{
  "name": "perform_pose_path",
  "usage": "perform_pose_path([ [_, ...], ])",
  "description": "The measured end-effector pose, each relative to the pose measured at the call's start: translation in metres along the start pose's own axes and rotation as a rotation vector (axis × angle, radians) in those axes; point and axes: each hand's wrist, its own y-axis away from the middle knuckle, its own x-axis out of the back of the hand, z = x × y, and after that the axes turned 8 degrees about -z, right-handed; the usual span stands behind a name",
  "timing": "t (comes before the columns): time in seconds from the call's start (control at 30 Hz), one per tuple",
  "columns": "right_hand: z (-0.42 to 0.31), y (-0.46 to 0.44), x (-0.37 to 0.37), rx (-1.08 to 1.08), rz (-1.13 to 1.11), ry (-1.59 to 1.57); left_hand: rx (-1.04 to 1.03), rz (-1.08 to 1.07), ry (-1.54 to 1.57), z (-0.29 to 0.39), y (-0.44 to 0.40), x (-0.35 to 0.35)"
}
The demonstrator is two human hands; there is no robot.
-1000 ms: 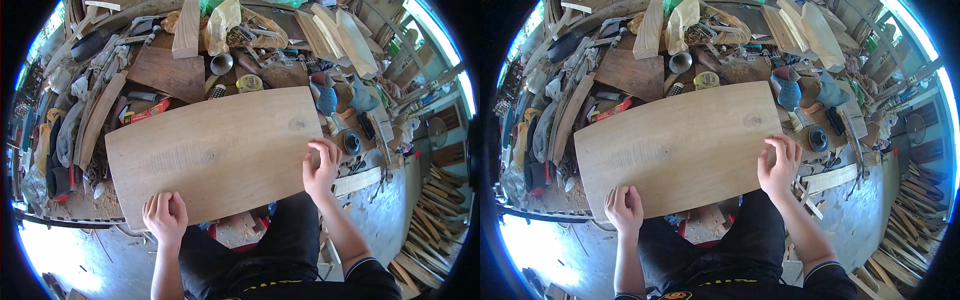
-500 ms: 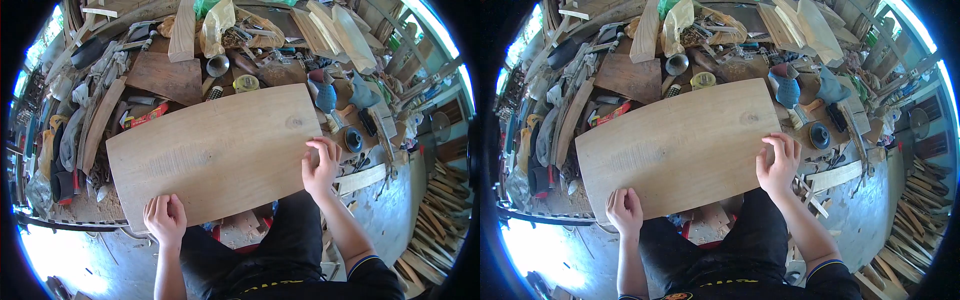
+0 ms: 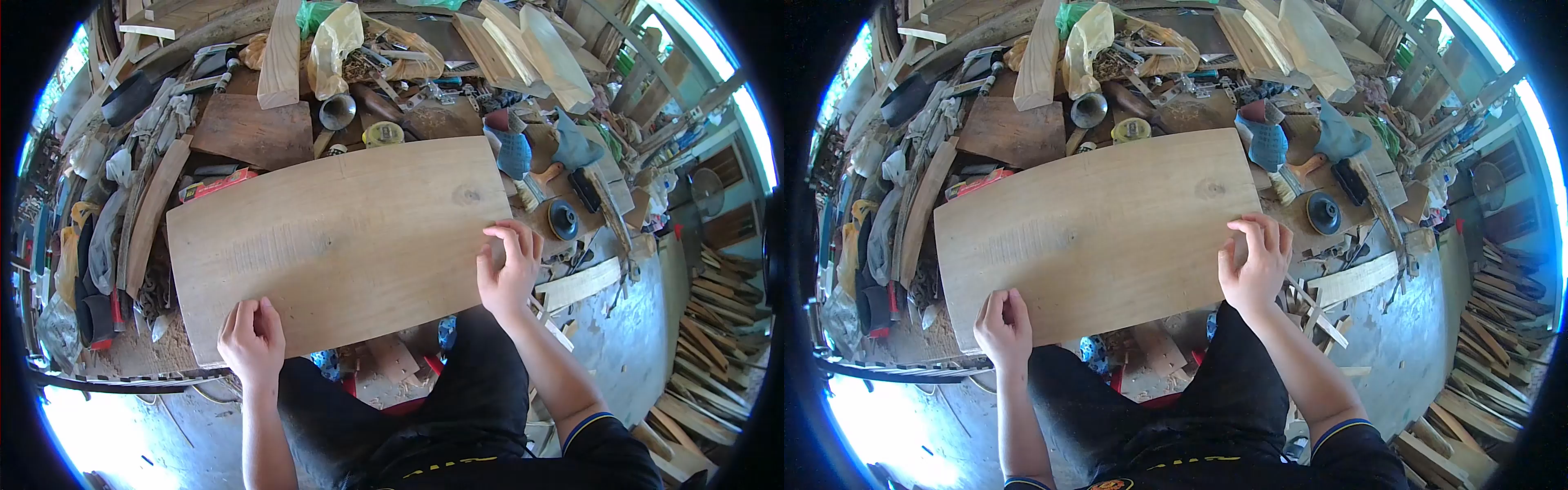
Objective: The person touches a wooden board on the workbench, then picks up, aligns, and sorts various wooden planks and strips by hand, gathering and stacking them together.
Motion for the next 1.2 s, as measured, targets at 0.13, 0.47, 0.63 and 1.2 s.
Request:
perform_pose_path([
  [0.13, 0.001, -0.003, -0.002, 0.015, 0.009, -0.006, 0.060, -0.047, -0.033, 0.007, 0.000, 0.002],
  [0.47, 0.005, 0.001, 0.000, -0.097, -0.015, -0.075, 0.013, -0.086, -0.009, 0.007, 0.004, -0.003],
  [0.63, 0.009, -0.002, -0.003, -0.129, -0.036, -0.043, 0.015, -0.172, -0.055, 0.005, 0.003, -0.005],
  [1.2, 0.013, 0.013, -0.002, -0.224, 0.042, -0.149, -0.094, -0.210, -0.014, -0.063, 0.010, -0.015],
])
